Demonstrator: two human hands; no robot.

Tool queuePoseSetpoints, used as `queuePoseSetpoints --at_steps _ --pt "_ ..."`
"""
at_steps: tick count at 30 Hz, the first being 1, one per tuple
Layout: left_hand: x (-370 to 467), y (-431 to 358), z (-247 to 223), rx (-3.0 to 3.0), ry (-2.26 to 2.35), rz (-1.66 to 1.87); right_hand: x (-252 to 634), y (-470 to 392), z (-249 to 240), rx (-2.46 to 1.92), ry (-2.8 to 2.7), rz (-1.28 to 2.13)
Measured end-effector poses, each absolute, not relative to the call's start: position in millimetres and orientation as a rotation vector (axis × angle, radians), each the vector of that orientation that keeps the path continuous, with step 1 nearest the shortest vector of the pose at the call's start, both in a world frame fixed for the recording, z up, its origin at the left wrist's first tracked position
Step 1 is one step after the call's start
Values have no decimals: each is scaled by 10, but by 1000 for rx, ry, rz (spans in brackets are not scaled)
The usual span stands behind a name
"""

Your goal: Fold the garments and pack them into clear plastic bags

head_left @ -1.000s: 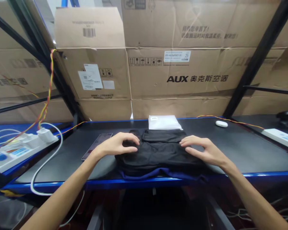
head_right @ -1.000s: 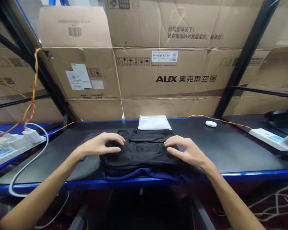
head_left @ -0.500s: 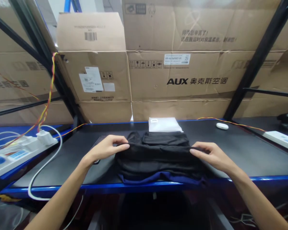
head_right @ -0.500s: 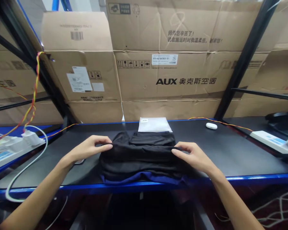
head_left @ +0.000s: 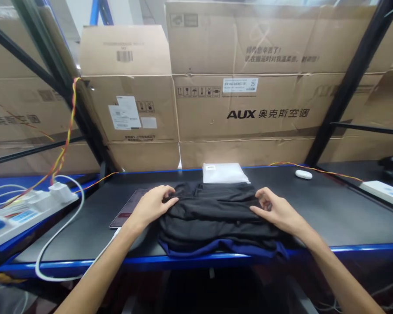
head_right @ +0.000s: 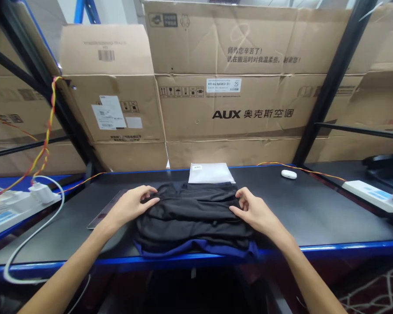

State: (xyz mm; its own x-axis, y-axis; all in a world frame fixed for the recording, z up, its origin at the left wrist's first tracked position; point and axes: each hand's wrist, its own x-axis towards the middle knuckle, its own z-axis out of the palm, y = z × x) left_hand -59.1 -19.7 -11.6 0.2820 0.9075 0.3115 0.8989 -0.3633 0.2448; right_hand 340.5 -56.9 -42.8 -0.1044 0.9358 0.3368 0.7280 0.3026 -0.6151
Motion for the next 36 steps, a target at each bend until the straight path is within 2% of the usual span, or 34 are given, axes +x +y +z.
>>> queuePoseSetpoints --at_steps 5,11,15,23,26,30,36 --pt "-608 -381 -76 2259 2140 513 3260 -600 -270 -1353 -1927 77" --pt "-583 -513 58 2121 2189 270 2721 -646 -92 -1141 -2181 182" --pt "-512 -489 79 2153 2175 369 2437 -636 -101 -1148 -2423 347" --pt "-301 -490 144 2199 2263 725 2348 -609 -277 -1158 -2533 380" --pt "-142 -513 142 2205 2122 920 2359 -602 -274 -1145 -2525 389" --pt "185 -572 46 2201 1692 1158 2399 -593 -205 -1121 -2508 484" --pt "567 -644 -195 2480 1356 892 2702 -543 -22 -1056 -2459 653"
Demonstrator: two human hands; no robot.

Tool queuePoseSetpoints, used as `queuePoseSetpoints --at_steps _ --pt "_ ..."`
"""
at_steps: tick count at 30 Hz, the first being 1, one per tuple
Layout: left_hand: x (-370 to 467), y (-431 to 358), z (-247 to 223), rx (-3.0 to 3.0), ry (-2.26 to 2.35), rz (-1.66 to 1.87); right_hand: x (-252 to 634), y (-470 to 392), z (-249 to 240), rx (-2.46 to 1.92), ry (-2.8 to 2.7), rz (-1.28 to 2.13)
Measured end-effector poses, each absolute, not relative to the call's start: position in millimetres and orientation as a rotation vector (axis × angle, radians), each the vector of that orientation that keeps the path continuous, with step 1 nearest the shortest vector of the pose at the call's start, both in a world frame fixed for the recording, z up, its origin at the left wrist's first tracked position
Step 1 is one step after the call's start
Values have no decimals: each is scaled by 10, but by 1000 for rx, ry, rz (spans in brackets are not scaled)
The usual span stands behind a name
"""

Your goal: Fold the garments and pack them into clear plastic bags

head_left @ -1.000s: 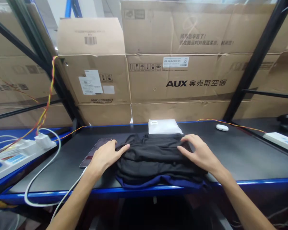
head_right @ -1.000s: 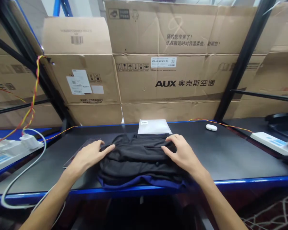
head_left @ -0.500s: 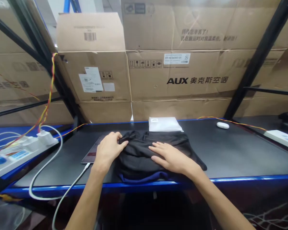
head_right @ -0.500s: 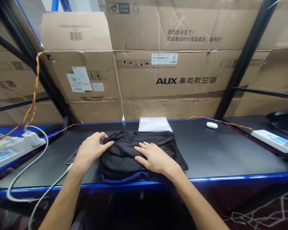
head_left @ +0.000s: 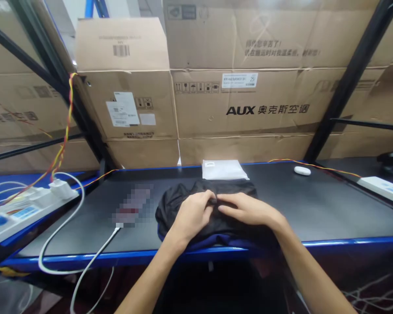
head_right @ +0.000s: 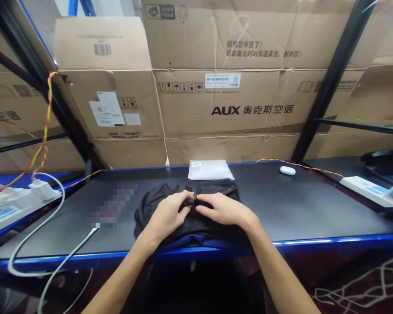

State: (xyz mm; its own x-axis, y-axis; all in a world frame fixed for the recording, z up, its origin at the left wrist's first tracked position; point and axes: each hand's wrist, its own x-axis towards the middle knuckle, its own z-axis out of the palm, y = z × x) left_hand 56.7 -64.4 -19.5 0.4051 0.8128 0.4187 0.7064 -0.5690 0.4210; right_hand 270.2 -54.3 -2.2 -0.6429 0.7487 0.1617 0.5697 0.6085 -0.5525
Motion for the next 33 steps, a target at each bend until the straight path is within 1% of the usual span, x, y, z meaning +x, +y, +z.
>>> queuePoseSetpoints --at_steps 2,6,8,11,14,16,18,20,21,24,29,33 --pt "615 -653 -241 2555 1296 845 2858 -494 -1 -1148 -2434 605" --pt "654 -673 -267 2590 1230 860 3101 -366 -64 -1360 -2385 330" --pt "663 -695 -248 2592 1203 816 3153 -319 -122 -1448 -2393 275" --pt "659 -732 -177 2537 1162 774 3169 -293 -195 -1523 -2432 361" --pt "598 -727 -91 2438 1165 844 3178 -295 -214 -1487 -2442 413" --pt "513 -687 -60 2394 1372 945 3197 -300 -193 -1447 -2432 440" --pt "406 -631 -57 2326 1718 964 3222 -306 -165 -1431 -2413 486" --pt "306 -583 -74 2236 1958 812 3246 -314 -154 -1447 -2389 519" --pt "271 -567 -86 2203 1991 711 3257 -318 -160 -1465 -2380 527" --pt "245 -556 -120 2216 1947 562 3290 -336 -216 -1480 -2380 533" --pt "359 -561 -125 2358 1933 629 3407 -377 -255 -1428 -2316 561" --pt "499 -534 -11 2304 1965 673 3599 -384 -223 -1449 -2246 569"
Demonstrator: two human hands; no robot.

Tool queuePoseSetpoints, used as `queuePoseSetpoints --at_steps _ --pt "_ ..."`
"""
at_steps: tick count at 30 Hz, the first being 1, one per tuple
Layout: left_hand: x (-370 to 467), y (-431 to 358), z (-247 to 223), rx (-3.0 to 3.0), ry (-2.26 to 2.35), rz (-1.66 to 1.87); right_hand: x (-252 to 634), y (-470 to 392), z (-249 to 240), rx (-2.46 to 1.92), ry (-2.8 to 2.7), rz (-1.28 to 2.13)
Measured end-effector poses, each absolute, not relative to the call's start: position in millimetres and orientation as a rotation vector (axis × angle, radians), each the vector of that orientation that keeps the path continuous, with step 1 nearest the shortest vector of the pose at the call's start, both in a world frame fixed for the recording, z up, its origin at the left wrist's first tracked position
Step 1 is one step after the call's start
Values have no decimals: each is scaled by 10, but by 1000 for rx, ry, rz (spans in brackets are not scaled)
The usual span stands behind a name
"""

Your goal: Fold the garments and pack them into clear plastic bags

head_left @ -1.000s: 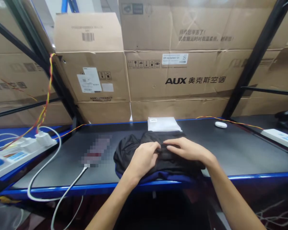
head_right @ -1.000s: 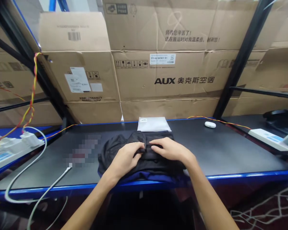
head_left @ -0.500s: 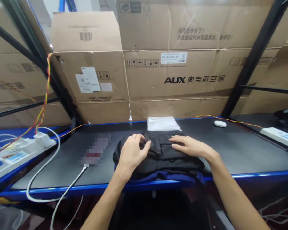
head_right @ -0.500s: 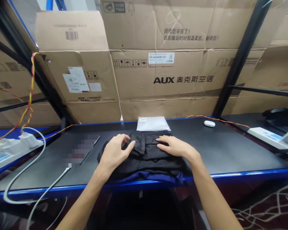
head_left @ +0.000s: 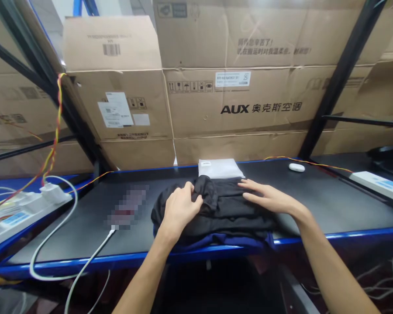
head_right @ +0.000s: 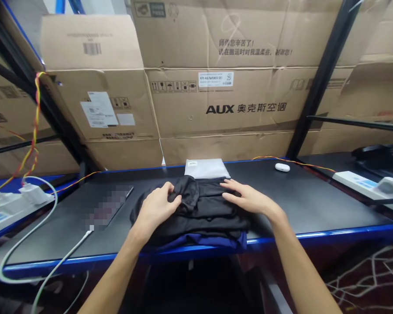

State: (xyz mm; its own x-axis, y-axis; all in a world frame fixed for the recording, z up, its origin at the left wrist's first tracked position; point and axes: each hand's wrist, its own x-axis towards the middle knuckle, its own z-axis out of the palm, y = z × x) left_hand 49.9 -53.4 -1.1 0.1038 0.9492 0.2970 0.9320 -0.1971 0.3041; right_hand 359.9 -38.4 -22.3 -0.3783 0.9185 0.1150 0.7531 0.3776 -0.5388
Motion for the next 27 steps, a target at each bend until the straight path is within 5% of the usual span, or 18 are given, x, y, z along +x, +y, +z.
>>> queuePoseSetpoints --at_steps 5,8,13,22,27 --pt "965 -540 104 2260 1938 888 3888 -325 -286 -1561 -2182 557" --pt "1327 -588 1 2418 1530 1007 3984 -294 -331 -1602 -2193 548" --pt "1614 -658 -304 2638 1109 725 4031 -258 -384 -1562 -2235 515" --pt "1163 -609 -138 2597 889 531 3756 -318 -257 -1479 -2018 379" --pt "522 -474 -136 2591 1161 477 3414 -426 -157 -1265 -2231 433"
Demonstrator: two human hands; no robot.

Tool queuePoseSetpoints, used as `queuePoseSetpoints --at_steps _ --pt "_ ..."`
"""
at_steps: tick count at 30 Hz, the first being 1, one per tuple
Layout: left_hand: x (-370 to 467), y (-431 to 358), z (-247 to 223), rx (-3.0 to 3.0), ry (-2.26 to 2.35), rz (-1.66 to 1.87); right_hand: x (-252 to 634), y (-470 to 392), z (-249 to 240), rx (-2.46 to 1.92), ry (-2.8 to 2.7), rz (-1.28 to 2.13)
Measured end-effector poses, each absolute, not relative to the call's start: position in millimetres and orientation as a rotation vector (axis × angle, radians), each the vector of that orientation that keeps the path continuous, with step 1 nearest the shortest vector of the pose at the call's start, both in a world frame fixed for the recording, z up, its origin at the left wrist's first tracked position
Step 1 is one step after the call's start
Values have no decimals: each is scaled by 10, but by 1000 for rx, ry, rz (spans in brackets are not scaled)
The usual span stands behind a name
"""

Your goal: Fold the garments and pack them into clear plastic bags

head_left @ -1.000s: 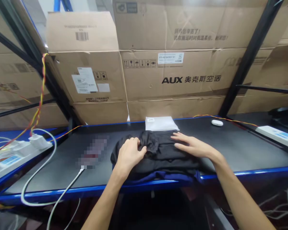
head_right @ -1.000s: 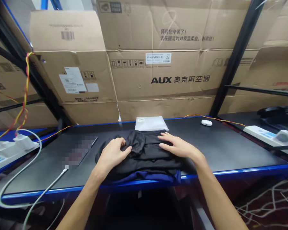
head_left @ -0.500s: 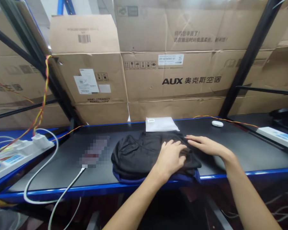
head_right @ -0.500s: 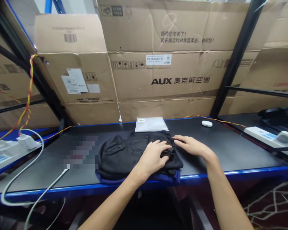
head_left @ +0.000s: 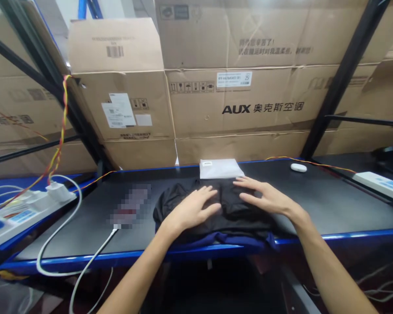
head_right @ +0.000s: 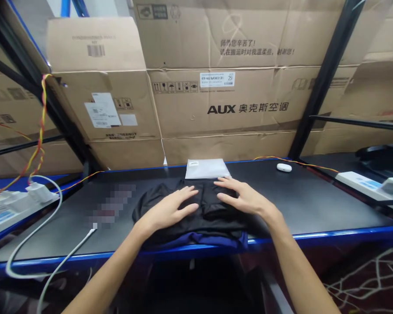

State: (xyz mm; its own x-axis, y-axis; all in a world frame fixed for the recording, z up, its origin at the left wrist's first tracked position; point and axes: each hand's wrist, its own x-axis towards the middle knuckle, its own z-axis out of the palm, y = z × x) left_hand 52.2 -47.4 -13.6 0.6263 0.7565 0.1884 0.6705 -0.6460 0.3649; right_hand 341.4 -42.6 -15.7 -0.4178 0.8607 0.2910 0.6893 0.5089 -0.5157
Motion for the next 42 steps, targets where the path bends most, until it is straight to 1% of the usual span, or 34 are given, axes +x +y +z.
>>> queuePoseSetpoints --at_steps 4,10,14,18,26,36,42 --pt "175 -434 -284 2547 1362 354 3287 -433 -211 -1268 -2368 489" --pt "141 -483 -361 2578 1380 377 3271 -435 -255 -1369 -2418 521" --pt "176 -348 -262 2600 1344 366 3268 -445 -240 -1373 -2405 553" --pt "295 -21 -186 2698 1267 332 3274 -437 -248 -1372 -2402 559" --pt "473 556 -264 2823 1104 369 3293 -417 -270 -1339 -2402 574" --pt "478 657 -323 2847 1128 288 3280 -424 -259 -1329 -2381 587" --pt "474 566 -247 3007 1091 462 3355 -456 -220 -1318 -2375 683"
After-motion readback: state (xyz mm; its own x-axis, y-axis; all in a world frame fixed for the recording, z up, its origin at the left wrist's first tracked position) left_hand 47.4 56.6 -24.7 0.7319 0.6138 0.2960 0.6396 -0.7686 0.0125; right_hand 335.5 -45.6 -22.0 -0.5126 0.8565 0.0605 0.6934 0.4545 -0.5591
